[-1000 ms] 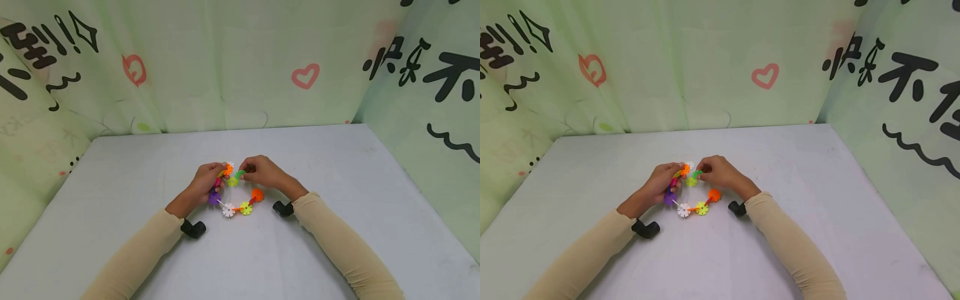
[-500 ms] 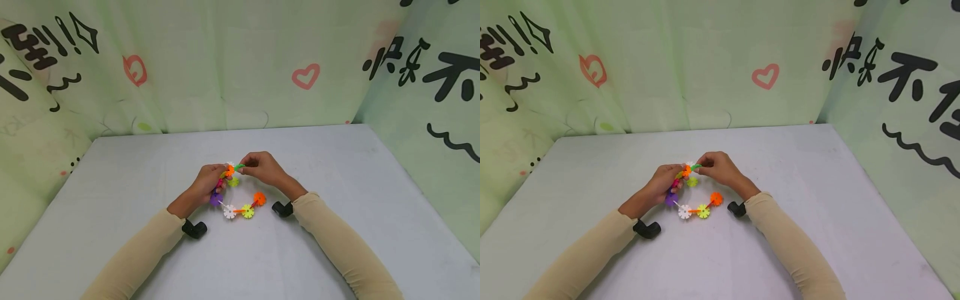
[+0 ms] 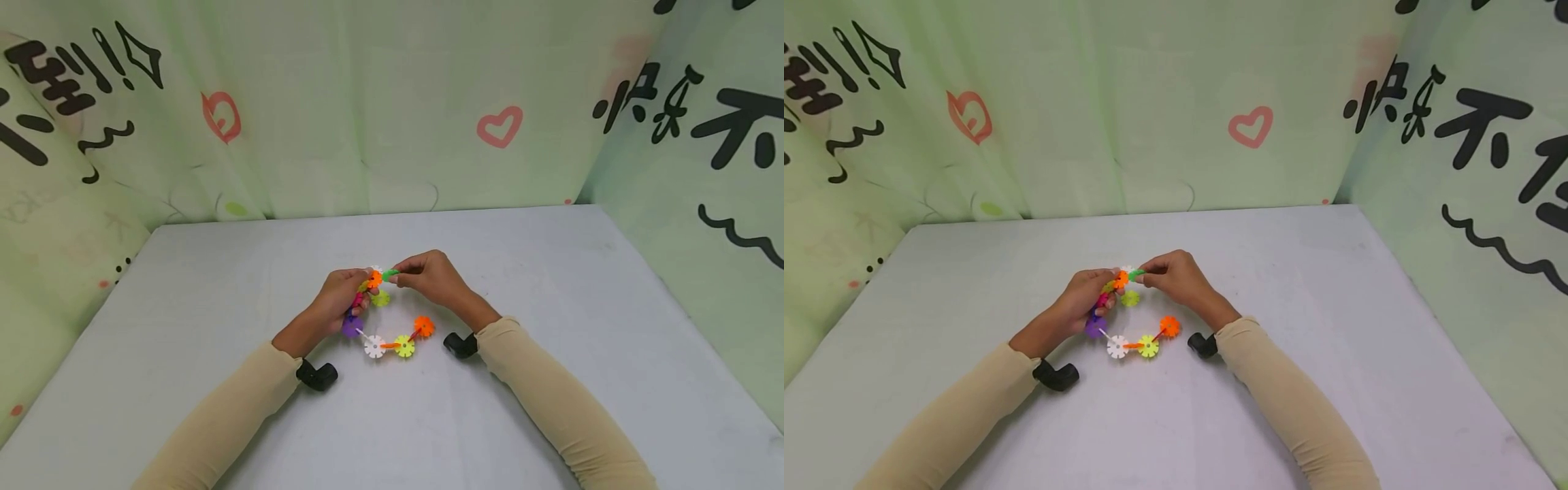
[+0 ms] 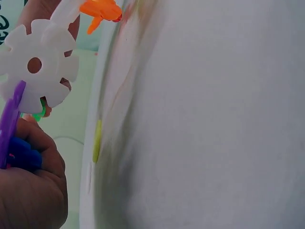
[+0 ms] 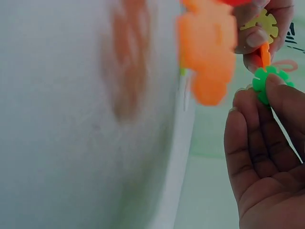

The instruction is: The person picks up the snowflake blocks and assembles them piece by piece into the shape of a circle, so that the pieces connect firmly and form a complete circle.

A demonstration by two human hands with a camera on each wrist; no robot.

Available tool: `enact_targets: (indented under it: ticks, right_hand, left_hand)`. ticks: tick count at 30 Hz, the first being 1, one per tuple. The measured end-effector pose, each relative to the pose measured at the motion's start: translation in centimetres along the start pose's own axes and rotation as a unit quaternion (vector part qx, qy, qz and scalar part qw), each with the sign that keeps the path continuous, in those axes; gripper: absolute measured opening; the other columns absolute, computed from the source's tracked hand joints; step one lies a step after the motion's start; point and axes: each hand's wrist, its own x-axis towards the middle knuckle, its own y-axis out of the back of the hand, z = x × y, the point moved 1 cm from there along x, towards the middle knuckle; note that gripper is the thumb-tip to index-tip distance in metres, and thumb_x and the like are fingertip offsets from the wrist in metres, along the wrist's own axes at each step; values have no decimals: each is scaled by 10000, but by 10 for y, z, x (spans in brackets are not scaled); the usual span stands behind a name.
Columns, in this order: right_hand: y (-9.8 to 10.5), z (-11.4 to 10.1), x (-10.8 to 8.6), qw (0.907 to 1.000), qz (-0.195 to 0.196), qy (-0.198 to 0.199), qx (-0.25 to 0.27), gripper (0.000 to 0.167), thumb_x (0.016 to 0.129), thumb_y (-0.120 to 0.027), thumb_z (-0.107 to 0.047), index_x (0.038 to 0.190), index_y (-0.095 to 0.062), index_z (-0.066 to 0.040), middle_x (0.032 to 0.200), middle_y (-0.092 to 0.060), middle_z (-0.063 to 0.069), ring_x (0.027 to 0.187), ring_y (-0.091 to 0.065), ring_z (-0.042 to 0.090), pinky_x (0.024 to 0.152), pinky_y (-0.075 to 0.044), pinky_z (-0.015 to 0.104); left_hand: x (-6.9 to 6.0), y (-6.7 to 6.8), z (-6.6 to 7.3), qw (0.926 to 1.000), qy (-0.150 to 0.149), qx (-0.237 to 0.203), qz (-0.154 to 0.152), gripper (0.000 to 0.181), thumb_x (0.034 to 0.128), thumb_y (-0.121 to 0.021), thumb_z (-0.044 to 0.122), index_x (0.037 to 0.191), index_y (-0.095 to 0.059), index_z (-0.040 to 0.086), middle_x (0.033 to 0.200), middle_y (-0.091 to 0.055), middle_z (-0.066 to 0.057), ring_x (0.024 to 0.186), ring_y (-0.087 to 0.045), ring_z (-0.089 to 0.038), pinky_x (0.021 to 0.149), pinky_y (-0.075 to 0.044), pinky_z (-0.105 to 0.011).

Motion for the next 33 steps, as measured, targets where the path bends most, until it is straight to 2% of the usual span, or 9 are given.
enact_targets:
  ticks: [6, 12, 17, 22, 26, 29, 33]
  right_hand:
    - [0, 1, -1, 9998, 41, 28, 210, 151, 877, -717, -58, 1003, -744, 20, 886, -732, 78, 813, -702, 194, 770, -550, 335]
    - [0, 2, 0, 9991, 99, 83, 400, 171, 877, -719, -58, 1015, -734, 42, 852, -729, 101, 823, -702, 252, 786, -548, 343]
    - [-2, 2, 1, 9999, 82, 100, 95, 122, 868, -734, -69, 960, -757, 7, 881, -732, 65, 834, -692, 266, 736, -545, 320]
    - [-2, 0, 1, 9999, 30, 150, 6, 69, 863, -737, -62, 893, -767, -7, 875, -733, 55, 812, -691, 223, 720, -545, 322]
    - [-2, -1, 2, 9996, -32, 264, 104, 65, 870, -708, -20, 892, -764, 6, 852, -733, 66, 807, -700, 259, 727, -551, 368]
    - [-3, -1, 3, 9995, -40, 287, 150, 73, 869, -700, -15, 896, -764, 7, 834, -731, 70, 815, -699, 308, 723, -546, 406]
    - [-2, -4, 2, 9996, -155, 206, -74, 89, 876, -714, -67, 928, -764, -15, 853, -727, 55, 816, -689, 290, 704, -535, 361]
  left_hand:
    - [1, 0, 0, 9999, -62, -81, -36, 359, 1037, -487, 257, 1301, -508, 16, 809, -593, -55, 481, -412, -88, 396, -344, -157]
    - [0, -3, 0, 9997, -155, -93, -178, 394, 1047, -462, 261, 1364, -452, 27, 827, -598, -53, 496, -428, -89, 409, -362, -158]
    - [1, -4, 0, 9996, -177, -128, -160, 384, 1047, -465, 259, 1351, -467, 25, 818, -603, -57, 486, -424, -86, 410, -366, -158]
    - [2, -5, -2, 9992, -349, -151, -148, 328, 1041, -483, 266, 1198, -542, -16, 779, -600, -61, 466, -406, -86, 395, -340, -160]
    - [2, -6, -2, 9986, -428, -246, -163, 296, 1046, -471, 262, 1098, -550, -18, 749, -602, -53, 456, -399, -80, 390, -325, -159]
    - [2, -7, -1, 9986, -400, -250, -218, 298, 1054, -447, 272, 1102, -538, -8, 750, -606, -48, 453, -400, -75, 389, -323, -160]
    - [2, -6, -1, 9988, -287, -143, -372, 288, 1064, -413, 258, 1175, -519, 14, 766, -614, -44, 460, -427, -80, 397, -345, -164]
